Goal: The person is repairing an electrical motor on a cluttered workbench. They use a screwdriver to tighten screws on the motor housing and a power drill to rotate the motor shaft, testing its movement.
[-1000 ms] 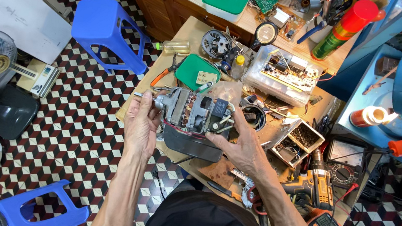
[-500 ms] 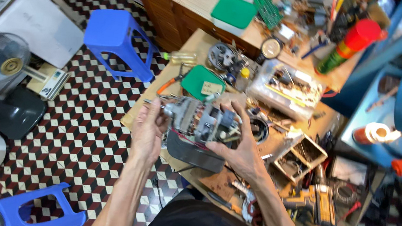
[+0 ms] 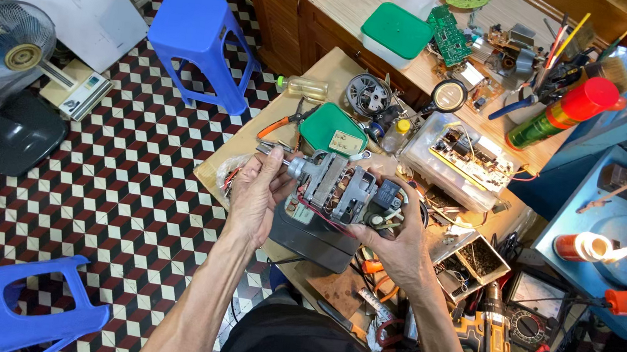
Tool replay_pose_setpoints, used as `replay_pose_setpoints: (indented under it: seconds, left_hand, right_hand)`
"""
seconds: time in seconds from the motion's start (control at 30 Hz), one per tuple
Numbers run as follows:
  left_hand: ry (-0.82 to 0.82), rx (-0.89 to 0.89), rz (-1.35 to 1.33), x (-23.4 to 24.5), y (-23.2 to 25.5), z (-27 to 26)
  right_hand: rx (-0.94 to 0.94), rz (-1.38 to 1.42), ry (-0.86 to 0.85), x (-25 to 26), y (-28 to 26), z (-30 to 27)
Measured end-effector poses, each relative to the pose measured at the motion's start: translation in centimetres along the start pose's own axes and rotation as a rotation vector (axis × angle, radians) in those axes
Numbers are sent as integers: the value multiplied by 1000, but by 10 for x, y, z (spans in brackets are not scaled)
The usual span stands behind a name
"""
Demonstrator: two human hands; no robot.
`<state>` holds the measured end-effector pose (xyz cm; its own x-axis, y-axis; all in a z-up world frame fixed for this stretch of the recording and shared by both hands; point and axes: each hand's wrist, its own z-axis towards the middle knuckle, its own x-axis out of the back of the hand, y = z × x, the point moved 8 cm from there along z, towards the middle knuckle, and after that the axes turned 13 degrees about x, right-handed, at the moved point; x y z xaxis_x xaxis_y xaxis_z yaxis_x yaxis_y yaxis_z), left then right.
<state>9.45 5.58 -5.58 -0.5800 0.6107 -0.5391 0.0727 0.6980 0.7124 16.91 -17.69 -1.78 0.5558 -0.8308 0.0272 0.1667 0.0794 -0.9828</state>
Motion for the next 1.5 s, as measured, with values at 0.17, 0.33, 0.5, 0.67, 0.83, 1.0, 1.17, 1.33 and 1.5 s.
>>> replay_pose_setpoints:
  seconds: [0.17,0.33,0.5,0.67,0.83,1.0,1.17,1.33,1.5]
  left_hand:
    - [26,14,4,6,0,2]
    - [50,-4,51,4,2,2]
    - [44,-14,53,3,3,3]
    - [24,-31,12,1,2,6]
    - [12,-62,18,0,-2,5]
    - [-54,-112,267,-21,-3,-3]
    - [-150,-13,451,-43,-11,-14]
    - [-298,16,577,-38,-11,-21]
    - [-503,-22,553,-45,14,-28]
  right_hand:
    - [-17,-70,37,4,0,-1]
    - [36,50,41,3,4,0]
    - [82,28,-7,3,5,0]
    - [16,67,28,4,5,0]
    - [-43,-15,49,3,-1,-1]
    - [-109,-150,52,9,0,-3]
    - [-118,-168,67,19,6,1]
    - [-82,-139,88,25,5,-6]
    - [-34,-98,103,17,0,-6]
